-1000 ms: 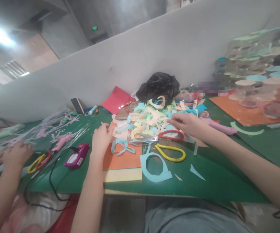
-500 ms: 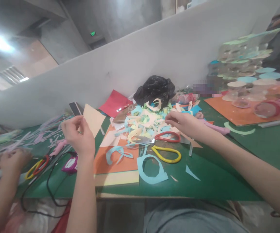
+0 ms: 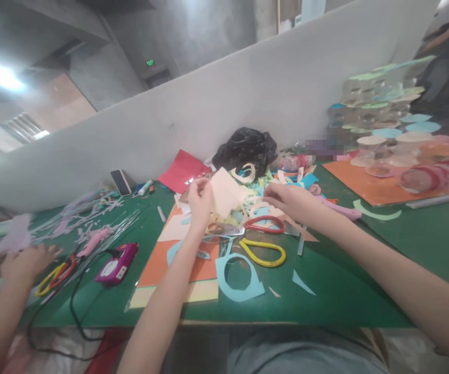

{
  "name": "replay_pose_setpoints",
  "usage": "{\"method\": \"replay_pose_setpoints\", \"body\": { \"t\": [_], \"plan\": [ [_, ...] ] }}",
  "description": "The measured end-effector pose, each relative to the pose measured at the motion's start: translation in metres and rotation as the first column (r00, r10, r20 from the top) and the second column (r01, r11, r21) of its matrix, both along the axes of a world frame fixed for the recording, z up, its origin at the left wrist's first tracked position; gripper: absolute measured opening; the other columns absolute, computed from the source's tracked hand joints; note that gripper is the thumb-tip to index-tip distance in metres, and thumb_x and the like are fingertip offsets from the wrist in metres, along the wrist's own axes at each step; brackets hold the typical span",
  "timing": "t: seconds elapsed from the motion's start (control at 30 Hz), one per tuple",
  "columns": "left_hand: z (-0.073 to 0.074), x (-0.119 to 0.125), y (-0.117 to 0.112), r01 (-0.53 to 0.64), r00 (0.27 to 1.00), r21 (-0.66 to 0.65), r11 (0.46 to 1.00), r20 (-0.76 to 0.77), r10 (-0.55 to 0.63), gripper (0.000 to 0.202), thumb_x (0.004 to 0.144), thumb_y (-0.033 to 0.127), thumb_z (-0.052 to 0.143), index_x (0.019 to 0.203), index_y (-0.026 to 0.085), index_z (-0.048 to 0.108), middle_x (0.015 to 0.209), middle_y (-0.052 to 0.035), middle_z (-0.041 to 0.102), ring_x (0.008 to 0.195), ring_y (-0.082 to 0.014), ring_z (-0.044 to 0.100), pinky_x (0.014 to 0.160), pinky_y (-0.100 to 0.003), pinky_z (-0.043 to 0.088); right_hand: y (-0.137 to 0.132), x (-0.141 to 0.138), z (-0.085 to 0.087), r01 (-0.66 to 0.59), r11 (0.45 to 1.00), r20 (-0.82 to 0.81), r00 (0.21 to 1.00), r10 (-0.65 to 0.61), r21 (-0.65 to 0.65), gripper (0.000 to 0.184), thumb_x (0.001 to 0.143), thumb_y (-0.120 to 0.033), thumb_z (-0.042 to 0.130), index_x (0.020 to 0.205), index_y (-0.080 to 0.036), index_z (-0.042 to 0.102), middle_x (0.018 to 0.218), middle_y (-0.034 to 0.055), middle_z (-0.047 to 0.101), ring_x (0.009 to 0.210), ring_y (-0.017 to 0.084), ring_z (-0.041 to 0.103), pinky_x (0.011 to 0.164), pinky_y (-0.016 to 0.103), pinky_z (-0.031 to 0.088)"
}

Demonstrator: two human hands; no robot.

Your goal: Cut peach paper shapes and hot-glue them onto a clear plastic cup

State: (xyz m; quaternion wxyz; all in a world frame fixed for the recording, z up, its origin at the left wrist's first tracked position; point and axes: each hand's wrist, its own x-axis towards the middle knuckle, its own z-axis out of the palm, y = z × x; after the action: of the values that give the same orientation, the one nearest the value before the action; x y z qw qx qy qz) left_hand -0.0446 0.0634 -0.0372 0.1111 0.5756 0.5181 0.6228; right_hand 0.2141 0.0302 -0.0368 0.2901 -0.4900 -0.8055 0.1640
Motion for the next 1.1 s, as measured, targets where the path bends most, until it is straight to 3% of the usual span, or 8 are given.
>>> {"method": "replay_pose_setpoints", "body": {
  "t": [0.07, 0.17, 0.33, 0.5, 0.63, 0.73, 0.9, 1.1],
  "plan": [
    [-0.016, -0.001, 0.007, 0.054, 0.996, -0.076, 0.996, 0.070, -0.049, 0.018, 0.080, 0.030, 0.060, 0.093, 0.018, 0.061, 0.093, -0.0037, 0.064, 0.081, -0.0137, 0.058, 0.072, -0.024, 0.045, 0.002, -0.001, -0.003, -0.017, 0.999, -0.047, 0.999, 0.016, -0.031, 0.015, 0.091, -0.036, 0.051, 0.086, -0.023, 0.057, 0.084, 0.0031, 0.067, 0.073, 0.018, 0.060, 0.063, 0.028, 0.039],
    [-0.025, -0.011, 0.013, 0.049, 0.981, -0.083, 0.995, 0.189, -0.033, 0.023, 0.074, 0.032, 0.063, 0.092, 0.018, 0.062, 0.090, -0.0029, 0.063, 0.079, -0.0130, 0.057, 0.069, -0.023, 0.044, 0.006, -0.002, -0.008, -0.072, 0.995, -0.121, 0.991, 0.063, -0.071, 0.015, 0.090, -0.037, 0.052, 0.085, -0.023, 0.056, 0.082, 0.0026, 0.066, 0.074, 0.018, 0.059, 0.063, 0.028, 0.040],
    [-0.025, -0.018, 0.014, 0.140, 0.907, -0.094, 0.986, 0.413, -0.089, 0.032, 0.066, 0.034, 0.069, 0.093, 0.018, 0.061, 0.087, -0.0007, 0.061, 0.072, -0.0102, 0.055, 0.065, -0.022, 0.043, 0.009, -0.003, -0.012, -0.102, 0.994, -0.188, 0.978, 0.092, -0.045, 0.008, 0.087, -0.030, 0.052, 0.088, -0.022, 0.055, 0.087, 0.0032, 0.065, 0.079, 0.018, 0.059, 0.067, 0.029, 0.042],
    [-0.023, -0.011, 0.008, 0.186, 0.872, -0.112, 0.976, 0.477, -0.112, 0.035, 0.064, 0.036, 0.071, 0.092, 0.019, 0.059, 0.080, 0.0005, 0.060, 0.068, -0.0104, 0.056, 0.063, -0.022, 0.044, 0.010, -0.002, -0.012, -0.098, 0.995, -0.183, 0.978, 0.097, 0.003, 0.004, 0.085, -0.023, 0.050, 0.084, -0.021, 0.053, 0.088, 0.0039, 0.063, 0.080, 0.018, 0.059, 0.071, 0.031, 0.045],
    [-0.018, -0.003, 0.001, 0.230, 0.844, -0.098, 0.968, 0.515, -0.149, 0.032, 0.065, 0.033, 0.071, 0.090, 0.019, 0.059, 0.083, 0.0003, 0.060, 0.070, -0.0105, 0.057, 0.064, -0.023, 0.045, 0.009, -0.006, -0.019, -0.133, 0.989, -0.168, 0.975, 0.143, 0.071, 0.011, 0.089, -0.025, 0.047, 0.089, -0.021, 0.057, 0.097, 0.0068, 0.064, 0.088, 0.021, 0.061, 0.080, 0.036, 0.048],
    [-0.015, 0.004, -0.006, 0.283, 0.838, -0.070, 0.957, 0.503, -0.211, 0.027, 0.069, 0.032, 0.070, 0.090, 0.020, 0.058, 0.085, 0.0008, 0.060, 0.072, -0.0106, 0.058, 0.066, -0.023, 0.046, 0.001, -0.017, -0.020, -0.125, 0.991, -0.228, 0.967, 0.112, -0.042, 0.022, 0.093, -0.035, 0.047, 0.104, -0.021, 0.058, 0.105, 0.0093, 0.066, 0.090, 0.022, 0.063, 0.081, 0.038, 0.050],
    [-0.014, 0.023, -0.020, 0.340, 0.899, -0.119, 0.933, 0.333, -0.285, 0.020, 0.079, 0.035, 0.063, 0.093, 0.022, 0.058, 0.090, -0.0017, 0.063, 0.081, -0.0145, 0.060, 0.071, -0.026, 0.049, -0.011, -0.030, -0.014, -0.075, 0.964, -0.422, 0.906, -0.042, -0.256, 0.052, 0.090, -0.049, 0.053, 0.132, -0.021, 0.043, 0.123, 0.0143, 0.061, 0.091, 0.022, 0.066, 0.071, 0.034, 0.055],
    [-0.012, 0.042, -0.035, 0.370, 0.917, -0.113, 0.922, 0.204, -0.343, 0.016, 0.083, 0.033, 0.062, 0.094, 0.022, 0.059, 0.098, -0.0041, 0.064, 0.090, -0.0161, 0.061, 0.079, -0.028, 0.049, -0.009, -0.024, -0.017, -0.108, 0.966, -0.410, 0.912, 0.002, -0.234, 0.027, 0.090, -0.047, 0.049, 0.092, -0.021, 0.058, 0.082, 0.0025, 0.065, 0.076, 0.020, 0.061, 0.062, 0.030, 0.048]
  ]
}}
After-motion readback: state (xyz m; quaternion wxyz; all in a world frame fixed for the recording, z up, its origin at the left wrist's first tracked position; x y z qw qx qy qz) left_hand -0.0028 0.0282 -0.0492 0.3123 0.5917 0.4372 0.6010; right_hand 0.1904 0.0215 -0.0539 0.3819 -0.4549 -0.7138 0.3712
